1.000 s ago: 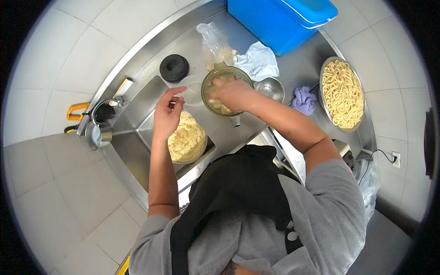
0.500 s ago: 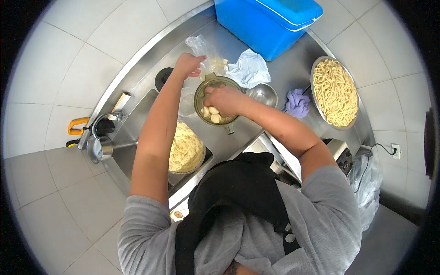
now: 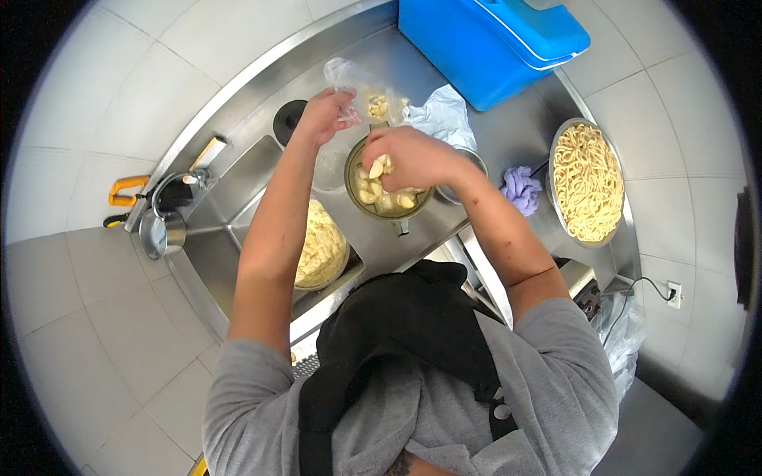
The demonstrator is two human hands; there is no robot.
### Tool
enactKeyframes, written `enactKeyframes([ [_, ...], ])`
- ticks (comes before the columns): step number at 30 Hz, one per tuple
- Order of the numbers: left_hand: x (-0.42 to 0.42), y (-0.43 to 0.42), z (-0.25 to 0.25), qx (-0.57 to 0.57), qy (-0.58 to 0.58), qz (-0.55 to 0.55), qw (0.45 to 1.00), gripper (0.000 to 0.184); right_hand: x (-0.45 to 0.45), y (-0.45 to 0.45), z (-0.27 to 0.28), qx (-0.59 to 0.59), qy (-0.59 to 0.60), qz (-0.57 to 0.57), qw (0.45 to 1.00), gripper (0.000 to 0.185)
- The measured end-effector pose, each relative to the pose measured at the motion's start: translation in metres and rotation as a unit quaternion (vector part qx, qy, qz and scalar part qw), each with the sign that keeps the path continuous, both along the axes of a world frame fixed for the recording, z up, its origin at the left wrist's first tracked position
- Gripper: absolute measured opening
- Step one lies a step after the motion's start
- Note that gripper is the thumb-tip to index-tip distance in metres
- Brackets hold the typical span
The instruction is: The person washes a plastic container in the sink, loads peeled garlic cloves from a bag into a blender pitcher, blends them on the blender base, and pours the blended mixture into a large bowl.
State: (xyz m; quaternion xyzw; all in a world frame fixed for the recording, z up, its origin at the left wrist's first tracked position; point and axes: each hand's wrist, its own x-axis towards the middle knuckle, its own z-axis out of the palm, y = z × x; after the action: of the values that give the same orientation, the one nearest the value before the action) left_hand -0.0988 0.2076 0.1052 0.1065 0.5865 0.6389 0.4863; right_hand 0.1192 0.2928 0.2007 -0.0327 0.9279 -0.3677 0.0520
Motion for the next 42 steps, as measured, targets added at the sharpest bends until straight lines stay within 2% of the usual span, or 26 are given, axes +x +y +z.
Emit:
enactKeyframes([
  [4, 0.002, 0.000, -0.005, -0.007, 0.017, -0.011, 1.000, 0.025, -0.009, 0.015, 0.008, -0.078, -0.035, -0.006, 0.996, 0.033],
  [6, 0.005, -0.002, 0.003, -0.017, 0.049, -0.037, 0.998, 0.025, -0.016, 0.028, 0.012, -0.149, -0.008, -0.012, 0.989, 0.029],
  [7, 0.007, -0.003, 0.005, -0.018, 0.045, -0.033, 0.998, 0.025, -0.020, 0.034, 0.019, -0.199, -0.030, -0.037, 0.979, 0.026],
  [8, 0.009, -0.002, 0.005, -0.008, 0.039, -0.036, 0.999, 0.028, -0.027, 0.043, 0.024, -0.200, -0.035, -0.035, 0.979, 0.026],
  [10, 0.013, -0.003, 0.008, 0.002, 0.031, -0.037, 0.999, 0.031, -0.046, 0.066, 0.027, -0.281, -0.109, -0.134, 0.944, 0.026],
  [11, 0.015, -0.003, 0.010, 0.002, 0.023, -0.030, 0.999, 0.032, -0.058, 0.077, 0.019, -0.281, -0.111, -0.134, 0.944, 0.026],
  [13, 0.017, -0.001, 0.012, 0.002, 0.015, -0.023, 1.000, 0.033, -0.087, 0.093, -0.012, -0.218, -0.126, -0.204, 0.946, 0.033],
  [17, 0.018, 0.003, 0.012, -0.003, 0.034, -0.013, 0.999, 0.039, -0.137, 0.103, -0.117, -0.262, -0.152, -0.250, 0.920, 0.039],
  [19, 0.020, 0.001, 0.009, 0.001, 0.036, -0.011, 0.999, 0.042, -0.147, 0.100, -0.145, -0.215, -0.172, -0.226, 0.935, 0.042],
  [20, 0.019, 0.001, 0.012, 0.008, 0.040, -0.009, 0.999, 0.043, -0.141, 0.091, -0.131, -0.216, -0.178, -0.224, 0.934, 0.042],
  [22, 0.019, -0.001, 0.015, 0.016, 0.041, -0.002, 0.999, 0.044, -0.129, 0.086, -0.087, -0.058, -0.206, -0.194, 0.957, 0.038],
  [24, 0.020, -0.004, 0.015, 0.048, 0.018, 0.004, 0.999, 0.044, -0.117, 0.091, -0.057, -0.030, -0.150, -0.168, 0.974, 0.032],
  [26, 0.017, -0.007, 0.013, 0.072, -0.009, -0.017, 0.997, 0.044, -0.082, 0.076, 0.000, 0.102, -0.006, -0.138, 0.985, 0.028],
  [29, 0.014, -0.007, 0.001, 0.112, -0.020, -0.031, 0.993, 0.047, -0.028, 0.031, 0.044, 0.103, -0.030, -0.059, 0.992, 0.029],
  [31, 0.014, -0.006, -0.010, 0.129, -0.008, -0.026, 0.991, 0.052, -0.003, 0.000, 0.038, 0.114, -0.058, -0.016, 0.992, 0.034],
  [33, 0.013, -0.006, -0.016, 0.009, 0.079, -0.009, 0.997, 0.050, 0.012, -0.026, 0.008, 0.215, -0.077, 0.027, 0.973, 0.056],
  [34, 0.017, -0.012, -0.008, 0.010, 0.077, -0.007, 0.997, 0.050, 0.012, -0.033, 0.000, 0.216, -0.079, 0.029, 0.973, 0.056],
  [37, 0.027, -0.026, 0.015, 0.054, 0.011, -0.028, 0.998, 0.048, 0.006, -0.045, -0.018, 0.267, -0.150, 0.050, 0.950, 0.080],
  [41, 0.026, -0.025, 0.012, 0.089, -0.023, -0.033, 0.995, 0.043, -0.001, -0.056, -0.021, 0.306, -0.185, 0.041, 0.933, 0.074],
  [42, 0.024, -0.023, 0.011, 0.097, -0.027, -0.042, 0.994, 0.042, 0.000, -0.060, -0.025, 0.337, -0.176, 0.037, 0.924, 0.067],
])
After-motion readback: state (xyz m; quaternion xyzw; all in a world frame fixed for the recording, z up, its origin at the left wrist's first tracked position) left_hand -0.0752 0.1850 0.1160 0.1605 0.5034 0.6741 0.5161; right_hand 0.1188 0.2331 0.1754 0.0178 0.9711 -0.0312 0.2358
